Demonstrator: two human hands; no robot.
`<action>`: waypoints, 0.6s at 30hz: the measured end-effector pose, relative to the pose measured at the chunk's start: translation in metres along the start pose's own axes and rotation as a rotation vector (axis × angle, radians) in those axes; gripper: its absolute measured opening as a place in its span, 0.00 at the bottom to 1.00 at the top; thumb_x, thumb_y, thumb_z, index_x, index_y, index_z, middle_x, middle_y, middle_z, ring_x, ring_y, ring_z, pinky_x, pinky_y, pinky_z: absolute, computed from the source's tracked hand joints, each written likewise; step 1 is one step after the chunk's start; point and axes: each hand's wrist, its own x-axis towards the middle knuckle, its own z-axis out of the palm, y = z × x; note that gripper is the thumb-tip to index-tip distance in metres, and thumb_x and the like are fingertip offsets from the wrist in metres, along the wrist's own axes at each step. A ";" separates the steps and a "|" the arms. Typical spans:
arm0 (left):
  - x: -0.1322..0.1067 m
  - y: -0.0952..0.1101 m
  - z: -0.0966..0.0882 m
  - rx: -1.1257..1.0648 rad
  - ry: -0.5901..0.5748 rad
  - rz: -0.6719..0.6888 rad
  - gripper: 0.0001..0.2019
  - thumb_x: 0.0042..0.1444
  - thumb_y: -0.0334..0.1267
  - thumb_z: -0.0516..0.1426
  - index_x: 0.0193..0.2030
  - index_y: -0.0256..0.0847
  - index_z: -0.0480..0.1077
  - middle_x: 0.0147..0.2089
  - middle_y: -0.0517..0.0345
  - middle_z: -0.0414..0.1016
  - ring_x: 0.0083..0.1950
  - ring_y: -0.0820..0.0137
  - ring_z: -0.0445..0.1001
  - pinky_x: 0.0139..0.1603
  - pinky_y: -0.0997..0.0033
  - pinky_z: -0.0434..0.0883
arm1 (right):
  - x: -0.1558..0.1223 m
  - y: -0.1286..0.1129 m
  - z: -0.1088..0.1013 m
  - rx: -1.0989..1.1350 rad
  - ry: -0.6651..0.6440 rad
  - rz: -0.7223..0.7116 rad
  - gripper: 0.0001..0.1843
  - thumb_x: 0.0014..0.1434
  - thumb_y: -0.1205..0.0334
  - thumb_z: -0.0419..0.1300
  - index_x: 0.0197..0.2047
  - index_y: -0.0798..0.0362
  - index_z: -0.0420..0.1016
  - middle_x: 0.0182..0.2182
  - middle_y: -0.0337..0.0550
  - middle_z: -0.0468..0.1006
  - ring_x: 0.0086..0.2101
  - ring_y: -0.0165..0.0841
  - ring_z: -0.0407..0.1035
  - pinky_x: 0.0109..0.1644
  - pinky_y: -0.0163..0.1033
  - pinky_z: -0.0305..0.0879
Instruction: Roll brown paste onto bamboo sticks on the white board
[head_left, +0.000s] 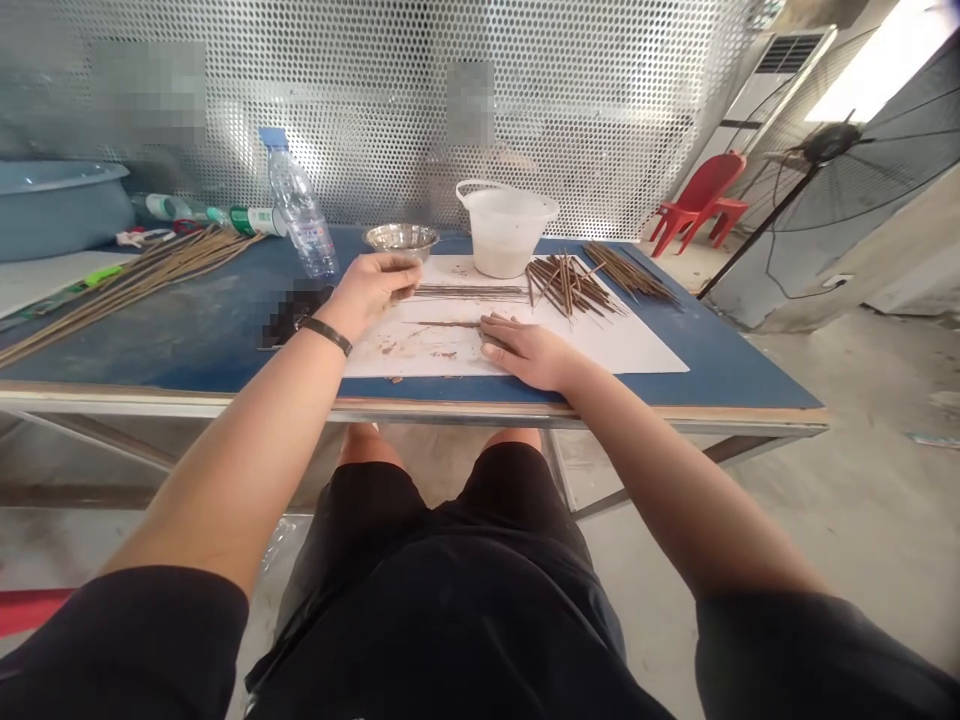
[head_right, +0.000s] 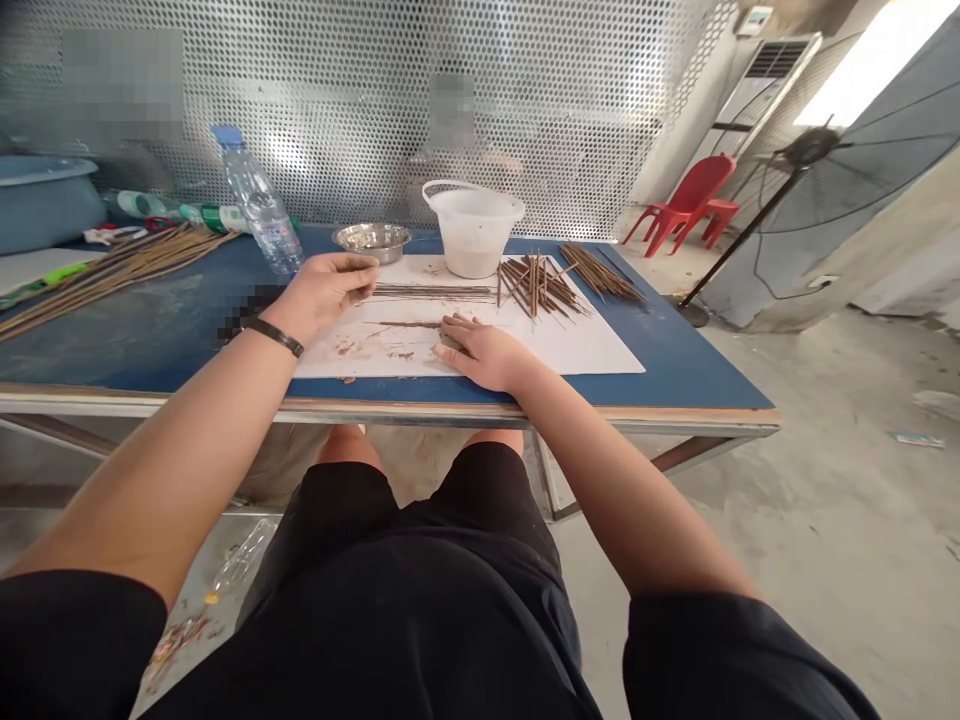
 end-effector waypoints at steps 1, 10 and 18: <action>-0.001 0.001 -0.001 -0.024 0.018 -0.005 0.10 0.50 0.26 0.77 0.35 0.37 0.83 0.31 0.59 0.80 0.31 0.74 0.76 0.42 0.68 0.78 | 0.000 0.001 0.000 -0.002 0.005 0.001 0.48 0.77 0.32 0.45 0.78 0.64 0.70 0.79 0.63 0.65 0.79 0.56 0.57 0.83 0.62 0.55; 0.001 -0.003 -0.006 -0.076 0.174 -0.090 0.10 0.59 0.22 0.72 0.31 0.36 0.81 0.31 0.54 0.83 0.32 0.74 0.81 0.40 0.74 0.79 | 0.000 0.005 0.001 -0.001 0.045 0.000 0.46 0.76 0.30 0.47 0.77 0.57 0.73 0.78 0.57 0.68 0.78 0.55 0.58 0.83 0.64 0.57; 0.010 -0.014 -0.012 -0.025 0.272 -0.038 0.13 0.60 0.29 0.74 0.27 0.35 0.78 0.27 0.56 0.80 0.27 0.77 0.77 0.35 0.78 0.76 | 0.009 0.000 -0.004 -0.013 0.063 0.100 0.46 0.77 0.33 0.45 0.79 0.61 0.69 0.79 0.59 0.64 0.80 0.53 0.54 0.84 0.61 0.53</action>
